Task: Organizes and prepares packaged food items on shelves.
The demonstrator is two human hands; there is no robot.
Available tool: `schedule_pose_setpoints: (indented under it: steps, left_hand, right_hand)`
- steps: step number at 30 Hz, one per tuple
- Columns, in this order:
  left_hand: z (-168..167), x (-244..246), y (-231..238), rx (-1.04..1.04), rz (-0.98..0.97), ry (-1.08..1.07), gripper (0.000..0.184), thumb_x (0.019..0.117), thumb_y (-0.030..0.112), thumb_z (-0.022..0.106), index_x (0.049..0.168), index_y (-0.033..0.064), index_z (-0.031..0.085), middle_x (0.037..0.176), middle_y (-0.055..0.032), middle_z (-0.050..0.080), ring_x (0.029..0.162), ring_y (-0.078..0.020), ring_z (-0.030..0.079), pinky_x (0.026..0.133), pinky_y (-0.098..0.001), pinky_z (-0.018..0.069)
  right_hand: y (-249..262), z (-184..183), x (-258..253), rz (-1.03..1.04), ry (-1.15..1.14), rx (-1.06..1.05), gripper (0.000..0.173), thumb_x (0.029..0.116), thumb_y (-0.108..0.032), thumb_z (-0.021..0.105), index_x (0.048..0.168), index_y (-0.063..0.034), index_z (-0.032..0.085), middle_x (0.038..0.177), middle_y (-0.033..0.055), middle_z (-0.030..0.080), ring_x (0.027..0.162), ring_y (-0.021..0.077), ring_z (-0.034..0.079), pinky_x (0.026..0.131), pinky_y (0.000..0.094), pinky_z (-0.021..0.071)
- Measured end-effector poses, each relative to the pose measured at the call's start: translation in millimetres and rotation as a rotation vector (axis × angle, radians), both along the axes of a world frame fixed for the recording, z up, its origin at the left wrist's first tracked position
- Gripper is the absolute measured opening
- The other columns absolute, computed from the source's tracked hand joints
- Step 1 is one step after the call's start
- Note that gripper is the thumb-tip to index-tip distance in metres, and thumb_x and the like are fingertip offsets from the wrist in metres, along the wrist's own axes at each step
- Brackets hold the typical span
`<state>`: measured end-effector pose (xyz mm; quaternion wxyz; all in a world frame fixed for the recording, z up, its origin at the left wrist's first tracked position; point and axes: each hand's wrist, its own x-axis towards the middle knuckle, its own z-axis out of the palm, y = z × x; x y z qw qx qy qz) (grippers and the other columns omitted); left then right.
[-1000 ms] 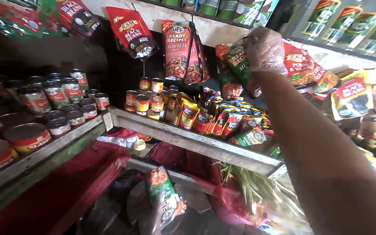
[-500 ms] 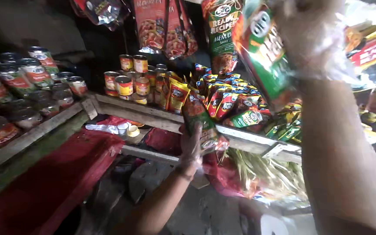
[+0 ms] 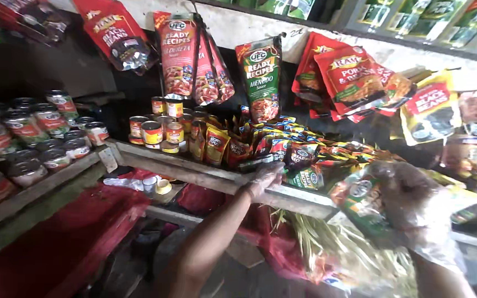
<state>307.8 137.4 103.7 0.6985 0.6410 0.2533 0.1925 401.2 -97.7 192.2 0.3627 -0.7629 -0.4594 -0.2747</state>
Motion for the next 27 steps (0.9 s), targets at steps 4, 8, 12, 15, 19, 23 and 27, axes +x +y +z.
schedule_pose_setpoints:
  steps: [4,8,12,15,19,23,27]
  left_hand:
    - [52,-40,-17,0.382,-0.162,-0.299,0.048,0.1112,0.039,0.037,0.13,0.0039,0.064,0.115,-0.009,0.07,0.098,-0.0136,0.068,0.088,-0.0324,0.0558]
    - [103,-65,-11,0.811,-0.141,-0.365,0.02,0.099,0.023,0.068,0.106,0.0052,0.074,0.089,-0.0012,0.072,0.073,-0.0034,0.064,0.068,-0.0229,0.0554]
    - [128,-93,12,1.098,0.14,-0.295,0.018,0.0951,0.025,0.072,0.102,0.0089,0.077,0.094,-0.0012,0.073,0.083,-0.0056,0.067,0.079,-0.0292,0.0556]
    - [160,-104,31,1.217,0.253,-0.208,0.02,0.0971,0.025,0.069,0.102,0.0069,0.076,0.096,-0.006,0.073,0.091,-0.0139,0.068,0.087,-0.04,0.0542]
    - [209,-102,59,1.284,0.221,-0.2,0.023,0.1011,0.02,0.063,0.107,0.0004,0.073,0.102,-0.0102,0.071,0.094,-0.0123,0.066,0.09,-0.0323,0.0529]
    - [236,-91,81,1.247,0.286,-0.236,0.02,0.0996,0.018,0.064,0.103,0.0019,0.075,0.102,-0.0082,0.07,0.095,-0.0099,0.063,0.091,-0.0309,0.05]
    - [248,-83,95,1.114,0.235,-0.302,0.024,0.0992,0.012,0.065,0.119,-0.0013,0.069,0.115,-0.0109,0.069,0.105,-0.0093,0.064,0.096,-0.0268,0.0505]
  right_hand:
    - [36,-10,-21,0.073,-0.094,-0.006,0.027,0.1032,-0.022,0.056,0.103,0.0005,0.072,0.078,0.0155,0.07,0.066,0.0283,0.067,0.06,0.0495,0.0549]
    - [82,-7,-41,0.128,-0.138,0.039,0.023,0.101,-0.017,0.056,0.1,0.0021,0.069,0.071,0.0163,0.065,0.06,0.0329,0.064,0.053,0.0522,0.0508]
    - [120,22,-67,0.329,-0.043,0.079,0.022,0.1019,-0.015,0.056,0.113,-0.0017,0.069,0.084,0.0139,0.07,0.07,0.0261,0.068,0.062,0.0464,0.0551]
    - [148,67,-68,0.472,-0.005,0.001,0.022,0.1015,-0.019,0.058,0.116,-0.0043,0.067,0.094,0.0114,0.071,0.081,0.0216,0.069,0.075,0.0451,0.0569]
    - [176,117,-74,0.398,0.032,-0.022,0.024,0.1051,-0.019,0.052,0.121,-0.0037,0.063,0.103,0.015,0.07,0.093,0.0256,0.069,0.085,0.0475,0.0546]
    - [186,141,-60,0.418,0.124,-0.147,0.035,0.107,-0.035,0.051,0.122,-0.0056,0.063,0.103,0.013,0.068,0.09,0.0234,0.067,0.083,0.049,0.0542]
    - [197,155,-58,0.265,0.054,-0.222,0.029,0.1033,-0.022,0.055,0.116,0.002,0.067,0.112,0.0224,0.069,0.106,0.0359,0.067,0.093,0.0581,0.0506]
